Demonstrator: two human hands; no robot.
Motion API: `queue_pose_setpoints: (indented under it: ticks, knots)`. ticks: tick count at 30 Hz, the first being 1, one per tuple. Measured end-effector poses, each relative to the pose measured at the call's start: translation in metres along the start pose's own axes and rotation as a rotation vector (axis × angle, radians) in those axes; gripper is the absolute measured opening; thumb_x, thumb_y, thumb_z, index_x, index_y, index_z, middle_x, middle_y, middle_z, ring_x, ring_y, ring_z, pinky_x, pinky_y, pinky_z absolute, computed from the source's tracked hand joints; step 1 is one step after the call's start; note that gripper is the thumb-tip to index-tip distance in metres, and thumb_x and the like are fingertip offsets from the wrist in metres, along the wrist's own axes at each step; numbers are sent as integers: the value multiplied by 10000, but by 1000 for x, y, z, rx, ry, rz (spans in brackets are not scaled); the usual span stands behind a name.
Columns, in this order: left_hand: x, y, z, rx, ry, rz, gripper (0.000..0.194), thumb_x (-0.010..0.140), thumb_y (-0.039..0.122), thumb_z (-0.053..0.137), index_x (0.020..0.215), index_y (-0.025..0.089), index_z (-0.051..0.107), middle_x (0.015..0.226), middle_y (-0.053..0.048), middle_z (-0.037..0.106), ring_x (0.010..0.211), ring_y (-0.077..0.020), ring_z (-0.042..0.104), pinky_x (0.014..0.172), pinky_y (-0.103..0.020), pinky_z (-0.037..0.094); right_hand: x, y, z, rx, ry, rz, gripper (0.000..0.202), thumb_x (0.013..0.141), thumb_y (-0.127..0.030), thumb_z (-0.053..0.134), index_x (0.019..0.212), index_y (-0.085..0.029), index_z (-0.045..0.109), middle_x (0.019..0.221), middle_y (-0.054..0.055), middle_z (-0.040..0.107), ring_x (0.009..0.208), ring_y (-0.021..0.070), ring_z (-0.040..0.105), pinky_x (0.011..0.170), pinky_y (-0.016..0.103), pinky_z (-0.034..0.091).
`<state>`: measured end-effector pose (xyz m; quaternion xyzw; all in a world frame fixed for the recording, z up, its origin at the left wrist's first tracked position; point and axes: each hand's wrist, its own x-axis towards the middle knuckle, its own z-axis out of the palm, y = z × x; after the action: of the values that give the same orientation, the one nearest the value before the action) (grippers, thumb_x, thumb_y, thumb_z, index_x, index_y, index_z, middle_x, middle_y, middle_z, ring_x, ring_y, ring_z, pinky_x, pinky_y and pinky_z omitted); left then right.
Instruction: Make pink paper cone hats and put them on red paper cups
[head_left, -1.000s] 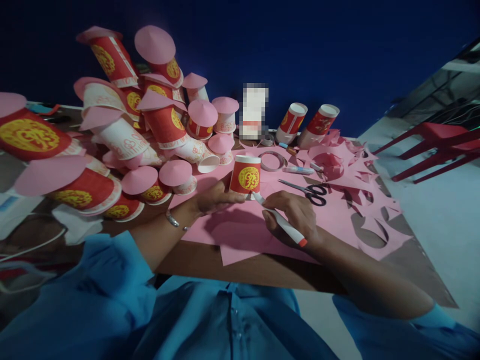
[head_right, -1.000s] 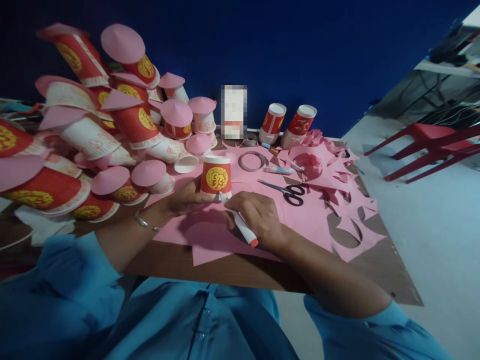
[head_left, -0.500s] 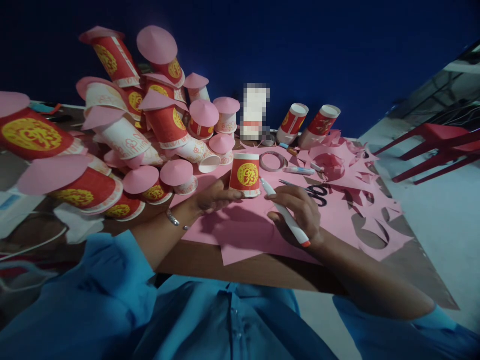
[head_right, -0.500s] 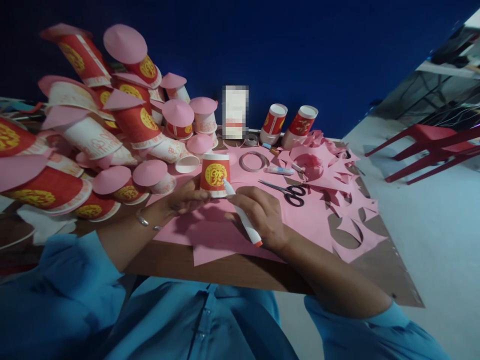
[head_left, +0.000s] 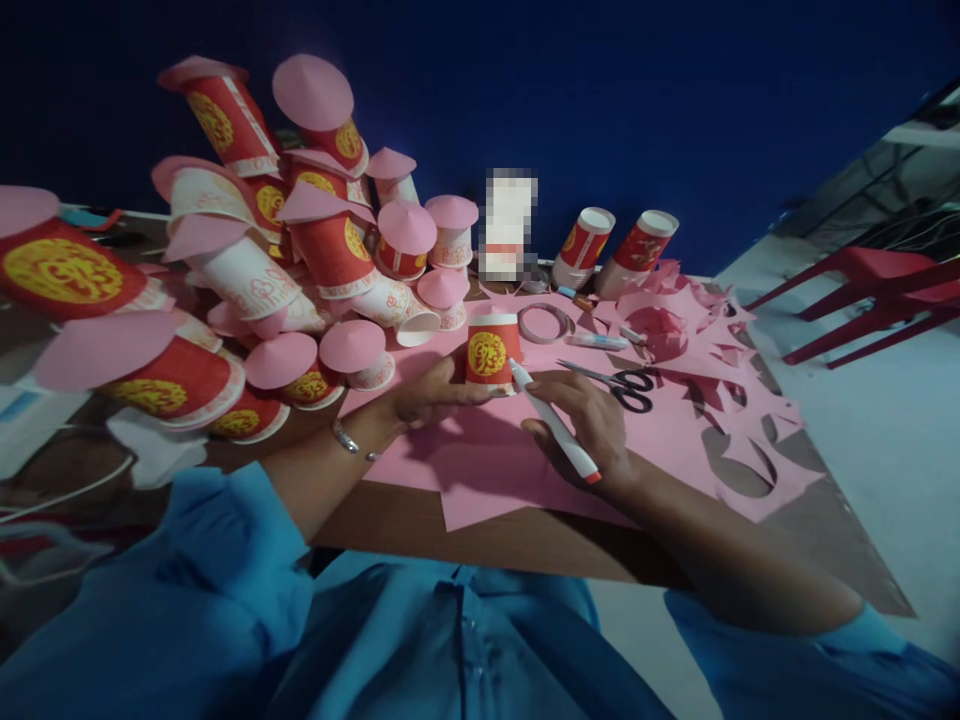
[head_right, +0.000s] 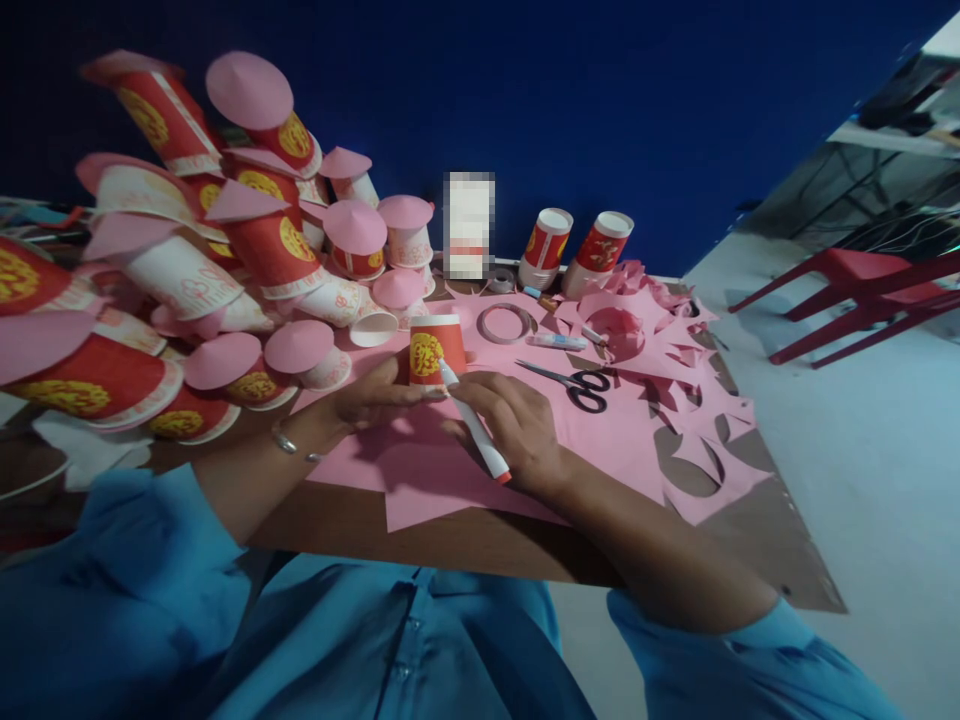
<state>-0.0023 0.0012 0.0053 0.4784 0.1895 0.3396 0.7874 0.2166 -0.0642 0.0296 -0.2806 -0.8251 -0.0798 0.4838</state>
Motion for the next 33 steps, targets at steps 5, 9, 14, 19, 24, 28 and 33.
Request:
queue_pose_setpoints:
  ticks: [5,9,14,19,24,28,33]
  knots:
    - [-1,-2,-1,57,95,-38,737,612,193,979,1265,200,636,985,-52,780,952,-226,752,960,-369,566,0,-1,0,59,-42,-42,321,1024,-270,613,1325,-178,553,1047,138,775,927,238,775,727,344,637]
    - [-1,-1,-1,37,68,10,664,694,203,922,1298,209,644,1039,-66,779,1033,-236,736,985,-364,539,2,0,-1,56,25,-30,286,1022,-304,614,1277,-183,571,939,108,773,818,232,757,693,345,621]
    - [0,2,0,-12,42,2,637,720,229,895,1310,209,655,1160,-104,775,1090,-251,723,919,-337,540,4,-3,-2,58,47,-49,180,985,-220,627,1161,-191,603,806,54,747,701,194,726,631,292,593]
    - [0,1,-1,21,33,-23,569,724,223,884,1257,168,693,1211,-133,761,1161,-260,696,964,-345,530,5,-5,-3,43,4,-53,175,934,-143,635,1103,-178,609,790,57,737,688,184,723,623,285,594]
    - [0,1,2,60,36,5,531,742,230,879,1233,172,685,1166,-118,762,1124,-259,705,992,-371,523,4,-5,-3,34,1,-45,196,926,-143,640,1113,-197,616,805,43,746,702,184,731,633,289,602]
    - [0,0,3,83,35,22,537,743,225,881,1230,178,662,1139,-106,749,1065,-247,708,961,-369,534,5,-5,-3,23,-10,-46,212,924,-136,637,1121,-209,609,802,34,749,693,183,733,628,289,600]
    - [0,-1,1,109,33,20,532,753,245,878,1232,172,660,1132,-107,735,1062,-252,698,961,-378,531,6,-6,-3,23,-28,-32,187,932,-128,631,1101,-203,602,799,38,745,696,178,734,622,283,599]
